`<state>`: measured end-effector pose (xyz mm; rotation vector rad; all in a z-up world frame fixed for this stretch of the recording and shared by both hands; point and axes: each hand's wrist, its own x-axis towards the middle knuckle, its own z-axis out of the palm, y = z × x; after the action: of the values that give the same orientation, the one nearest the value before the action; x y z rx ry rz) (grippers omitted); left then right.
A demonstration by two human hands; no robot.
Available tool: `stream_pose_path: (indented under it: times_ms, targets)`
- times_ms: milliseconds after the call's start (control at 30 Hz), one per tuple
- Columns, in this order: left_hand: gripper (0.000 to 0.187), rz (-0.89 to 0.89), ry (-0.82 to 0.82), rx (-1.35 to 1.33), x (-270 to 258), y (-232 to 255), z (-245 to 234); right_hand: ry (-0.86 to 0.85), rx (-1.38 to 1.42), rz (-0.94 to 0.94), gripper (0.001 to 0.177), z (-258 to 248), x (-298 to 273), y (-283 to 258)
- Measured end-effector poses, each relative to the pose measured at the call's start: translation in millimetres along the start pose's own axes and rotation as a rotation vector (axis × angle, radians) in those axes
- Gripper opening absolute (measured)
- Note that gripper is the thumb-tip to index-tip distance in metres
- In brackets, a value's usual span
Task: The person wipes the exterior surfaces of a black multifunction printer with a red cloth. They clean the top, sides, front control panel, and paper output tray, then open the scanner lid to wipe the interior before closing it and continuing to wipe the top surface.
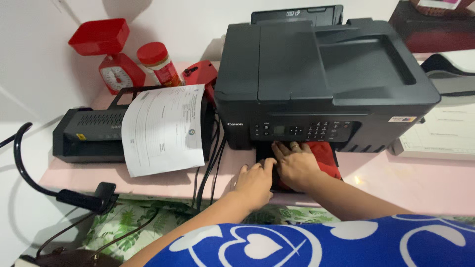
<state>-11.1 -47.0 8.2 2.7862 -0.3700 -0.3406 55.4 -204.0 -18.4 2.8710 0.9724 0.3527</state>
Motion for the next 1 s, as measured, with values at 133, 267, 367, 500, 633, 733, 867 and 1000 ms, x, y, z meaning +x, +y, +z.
stream_pose_path:
  times_ms: [133, 267, 367, 500, 633, 733, 867, 1000]
  targets:
    - [0.067, 0.074, 0.086, -0.06, -3, -10, 8, -0.398, -0.023, -0.03, 0.038, -12, -13, -7]
    - [0.058, 0.194, 0.244, -0.133, -1, -14, 17, -0.129, 0.031, -0.046, 0.044, -11, -16, -11]
    - [0.08, 0.124, 0.136, -0.149, 1, -11, 8, -0.199, 0.0, 0.002, 0.048, 0, 1, -10]
    - [0.114, 0.048, 0.008, -0.119, -4, -3, -11, 0.013, 0.022, 0.062, 0.064, 14, 9, -12]
    - [0.119, 0.027, 0.039, -0.185, -13, 2, -22, -0.023, 0.051, 0.09, 0.057, 9, -3, -20]
    - [0.119, 0.056, 0.075, -0.188, -17, 1, -26, -0.029, 0.068, 0.075, 0.058, -1, -6, -25]
    - [0.117, -0.043, -0.047, -0.189, -17, 1, -26, -0.179, 0.069, 0.126, 0.052, -6, 5, -23]
    - [0.12, -0.021, -0.022, -0.167, -16, -3, -21, -0.209, 0.026, 0.156, 0.057, 0, 17, -22]
